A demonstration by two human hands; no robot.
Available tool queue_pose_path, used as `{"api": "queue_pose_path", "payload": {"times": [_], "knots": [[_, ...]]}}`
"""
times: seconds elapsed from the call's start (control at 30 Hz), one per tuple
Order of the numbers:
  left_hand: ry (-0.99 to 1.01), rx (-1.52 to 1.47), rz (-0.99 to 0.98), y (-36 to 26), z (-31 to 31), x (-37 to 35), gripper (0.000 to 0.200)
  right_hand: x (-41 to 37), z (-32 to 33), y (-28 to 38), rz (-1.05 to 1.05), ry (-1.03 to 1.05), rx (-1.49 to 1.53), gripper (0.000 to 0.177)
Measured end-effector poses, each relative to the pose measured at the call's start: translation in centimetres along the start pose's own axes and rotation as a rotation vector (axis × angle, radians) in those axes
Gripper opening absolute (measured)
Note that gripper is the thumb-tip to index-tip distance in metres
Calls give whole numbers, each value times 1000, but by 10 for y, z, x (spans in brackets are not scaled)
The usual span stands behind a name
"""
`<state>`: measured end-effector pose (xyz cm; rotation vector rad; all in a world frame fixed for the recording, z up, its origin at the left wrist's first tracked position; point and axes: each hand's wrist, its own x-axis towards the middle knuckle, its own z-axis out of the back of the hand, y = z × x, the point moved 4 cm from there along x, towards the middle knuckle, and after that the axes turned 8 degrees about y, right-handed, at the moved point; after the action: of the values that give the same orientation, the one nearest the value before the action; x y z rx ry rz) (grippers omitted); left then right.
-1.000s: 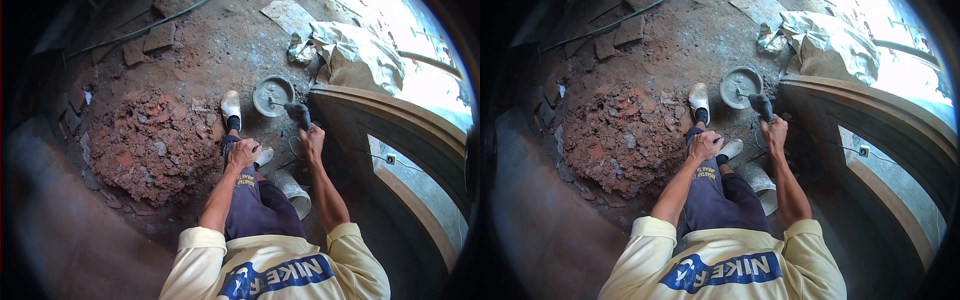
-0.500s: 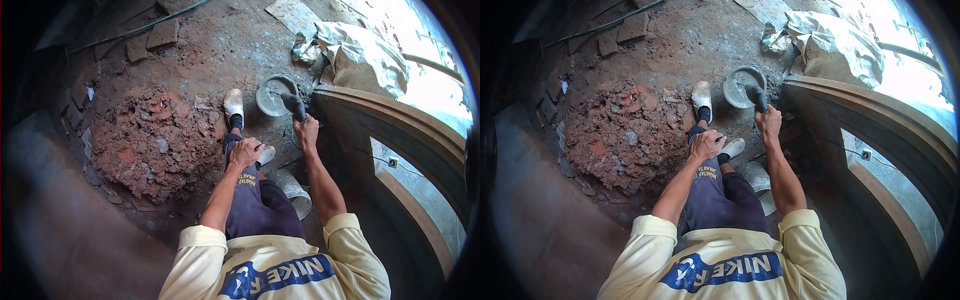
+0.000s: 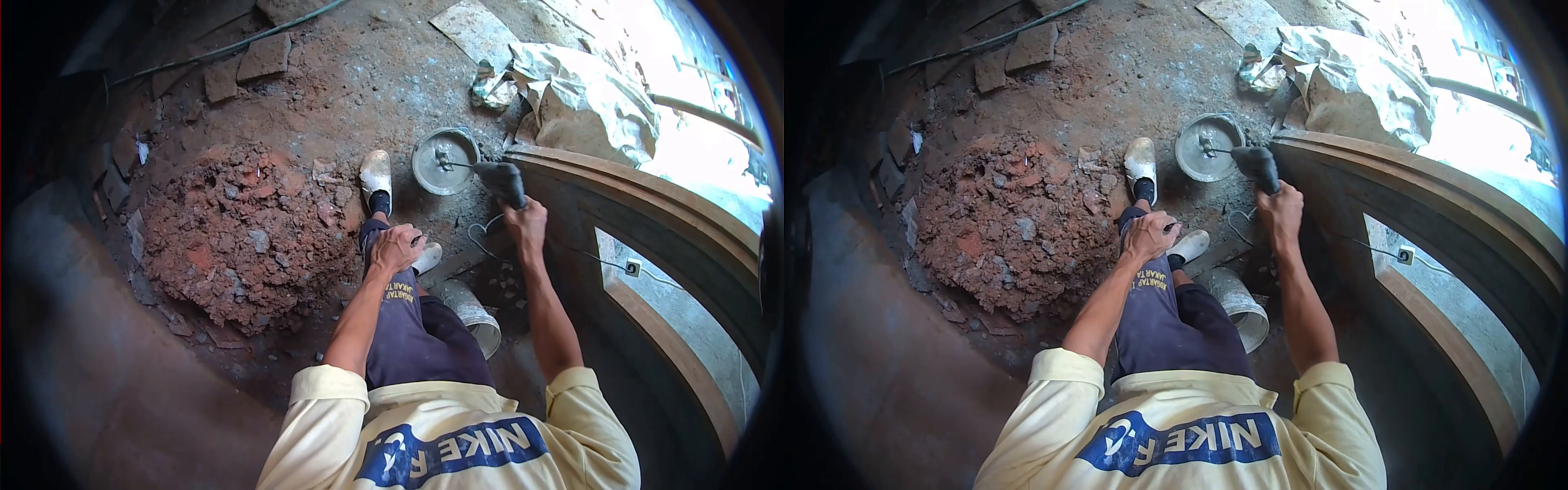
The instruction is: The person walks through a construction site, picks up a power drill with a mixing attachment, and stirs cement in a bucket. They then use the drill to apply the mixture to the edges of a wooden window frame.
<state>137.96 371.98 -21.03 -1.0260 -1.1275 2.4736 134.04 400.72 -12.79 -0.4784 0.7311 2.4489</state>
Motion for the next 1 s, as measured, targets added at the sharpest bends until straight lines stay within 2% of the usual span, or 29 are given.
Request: {"api": "queue_pose_path", "payload": {"times": [0.1,0.17,0.23,0.27,0.3,0.5,0.83,1.0], "knots": [[21,-16,14,0,-2,-2,29,23,-58,-16,-73,89,-158,41],[-26,13,-23,2,-2,-4,29,25,-60,-1,-67,119,-202,47],[-20,-12,8,3,-6,-8,29,20,-55,5,-184,226,-95,54],[0,-17,24,4,-9,-8,29,26,-57,-1,-194,255,-121,62],[11,-14,31,5,-8,-6,29,24,-56,-2,-195,256,-122,62],[8,4,25,4,-10,-11,30,32,-55,-18,-95,181,-82,63],[-6,22,64,4,-14,-20,30,27,-55,-23,-54,185,-92,61],[5,13,59,6,-19,-21,31,27,-57,-25,65,162,-120,61]]}}
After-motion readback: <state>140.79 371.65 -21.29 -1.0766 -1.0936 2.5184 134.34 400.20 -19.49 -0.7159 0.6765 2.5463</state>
